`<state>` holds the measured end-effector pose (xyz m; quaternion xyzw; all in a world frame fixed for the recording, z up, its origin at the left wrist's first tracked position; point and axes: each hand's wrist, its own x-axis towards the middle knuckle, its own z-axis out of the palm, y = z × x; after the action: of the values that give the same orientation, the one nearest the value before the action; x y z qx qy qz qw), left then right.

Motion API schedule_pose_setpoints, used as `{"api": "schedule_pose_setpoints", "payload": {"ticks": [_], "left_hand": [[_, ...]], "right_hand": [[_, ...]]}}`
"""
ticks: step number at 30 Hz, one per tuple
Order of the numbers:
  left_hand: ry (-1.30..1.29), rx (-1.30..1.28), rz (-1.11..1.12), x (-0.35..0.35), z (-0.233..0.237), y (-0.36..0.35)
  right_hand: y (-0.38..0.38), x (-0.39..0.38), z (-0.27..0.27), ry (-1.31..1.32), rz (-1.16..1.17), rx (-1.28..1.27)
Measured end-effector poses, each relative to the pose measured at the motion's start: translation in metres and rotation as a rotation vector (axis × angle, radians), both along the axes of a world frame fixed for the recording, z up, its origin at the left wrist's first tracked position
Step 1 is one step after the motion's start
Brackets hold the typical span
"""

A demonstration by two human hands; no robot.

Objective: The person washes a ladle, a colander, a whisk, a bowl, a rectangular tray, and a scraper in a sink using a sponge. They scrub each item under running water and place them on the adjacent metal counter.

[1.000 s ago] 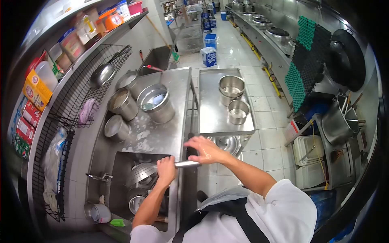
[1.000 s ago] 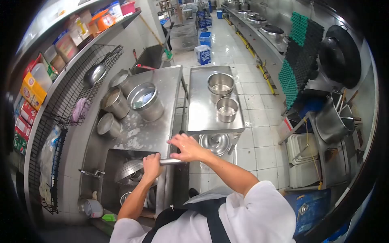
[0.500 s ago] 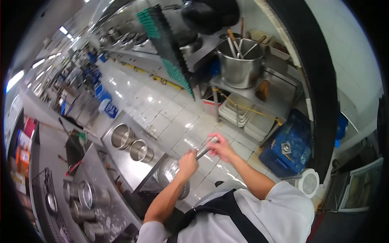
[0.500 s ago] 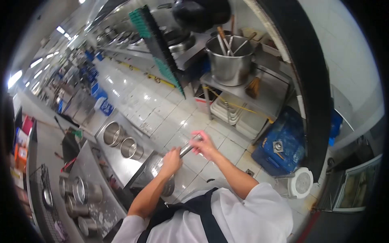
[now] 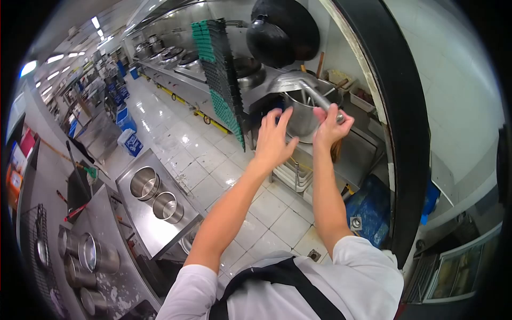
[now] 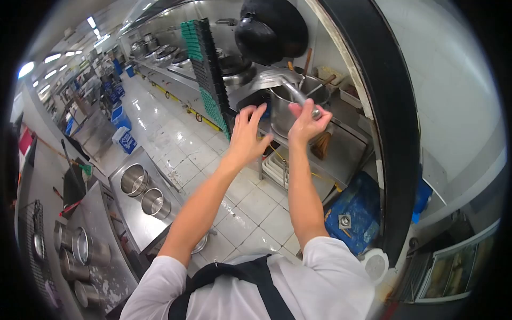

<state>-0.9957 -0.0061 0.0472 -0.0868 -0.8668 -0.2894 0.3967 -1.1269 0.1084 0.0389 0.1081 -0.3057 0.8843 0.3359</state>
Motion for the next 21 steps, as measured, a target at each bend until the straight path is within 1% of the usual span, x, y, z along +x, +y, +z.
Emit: {"api": "schedule_pose_setpoints", "payload": {"ticks": [1,2,3,4,5,6,7,8,9,10,11,12,13,14,15,16,17,18,19,20,21], "left_hand": [[-0.013,-0.002,-0.019,0.019,-0.021,-0.014],[-0.027,-0.003,-0.034,0.044,-0.048,-0.029],[-0.162,0.054,-0.012,0.081,-0.072,-0.041],[-0.277,0.084,0.061,0.113,-0.12,-0.061],[-0.396,0.181,0.153,0.157,-0.149,-0.072],[-0.515,0.26,0.272,0.202,-0.196,-0.089],[-0.575,0.225,0.469,0.254,-0.239,-0.098],[-0.679,0.365,0.593,0.307,-0.283,-0.108],[-0.698,0.342,0.696,0.361,-0.298,-0.108],[-0.772,0.508,0.829,0.408,-0.315,-0.11],[-0.836,0.703,0.987,0.458,-0.318,-0.093],[-0.723,0.763,1.094,0.496,-0.313,-0.081],[-0.598,0.818,1.225,0.529,-0.314,-0.075],[-0.383,0.856,1.349,0.556,-0.318,-0.068],[-0.226,0.846,1.42,0.575,-0.293,-0.062],[-0.105,0.846,1.539,0.595,-0.286,-0.056],[0.027,0.857,1.641,0.62,-0.291,-0.052],[0.028,0.798,1.77,0.645,-0.295,-0.046],[0.133,0.73,1.862,0.663,-0.288,-0.046],[0.106,0.678,1.93,0.687,-0.295,-0.045],[-0.073,0.716,2.035,0.711,-0.306,-0.041]], "right_hand": [[-0.008,-0.02,0.011,-0.026,-0.004,-0.088],[-0.013,-0.044,0.019,-0.029,-0.054,-0.077],[-0.016,-0.074,0.025,-0.065,-0.053,-0.071],[-0.019,-0.108,0.029,-0.084,-0.119,-0.05],[-0.022,-0.142,0.037,-0.099,-0.157,-0.044],[-0.025,-0.165,0.053,-0.133,-0.174,0.039],[-0.023,-0.203,0.063,-0.127,-0.019,0.045],[-0.028,-0.204,0.089,-0.028,-0.065,0.071],[-0.04,-0.203,0.112,0.123,-0.046,0.116],[-0.052,-0.197,0.136,0.281,-0.014,0.157],[-0.062,-0.19,0.16,0.436,0.032,0.196],[-0.084,-0.163,0.169,0.512,0.122,0.331],[-0.113,-0.141,0.155,0.588,0.047,0.575],[-0.142,-0.119,0.141,0.685,-0.043,0.796],[-0.191,-0.108,0.121,0.663,0.465,0.569],[-0.229,-0.027,0.093,0.414,0.576,0.619],[-0.266,0.019,0.046,0.344,0.671,0.777],[-0.31,0.03,-0.022,0.424,0.936,0.928],[-0.326,0.106,-0.068,0.591,1.142,1.09],[-0.336,0.184,-0.103,0.481,1.277,1.353],[-0.346,0.25,-0.137,0.43,1.413,1.475]]}}
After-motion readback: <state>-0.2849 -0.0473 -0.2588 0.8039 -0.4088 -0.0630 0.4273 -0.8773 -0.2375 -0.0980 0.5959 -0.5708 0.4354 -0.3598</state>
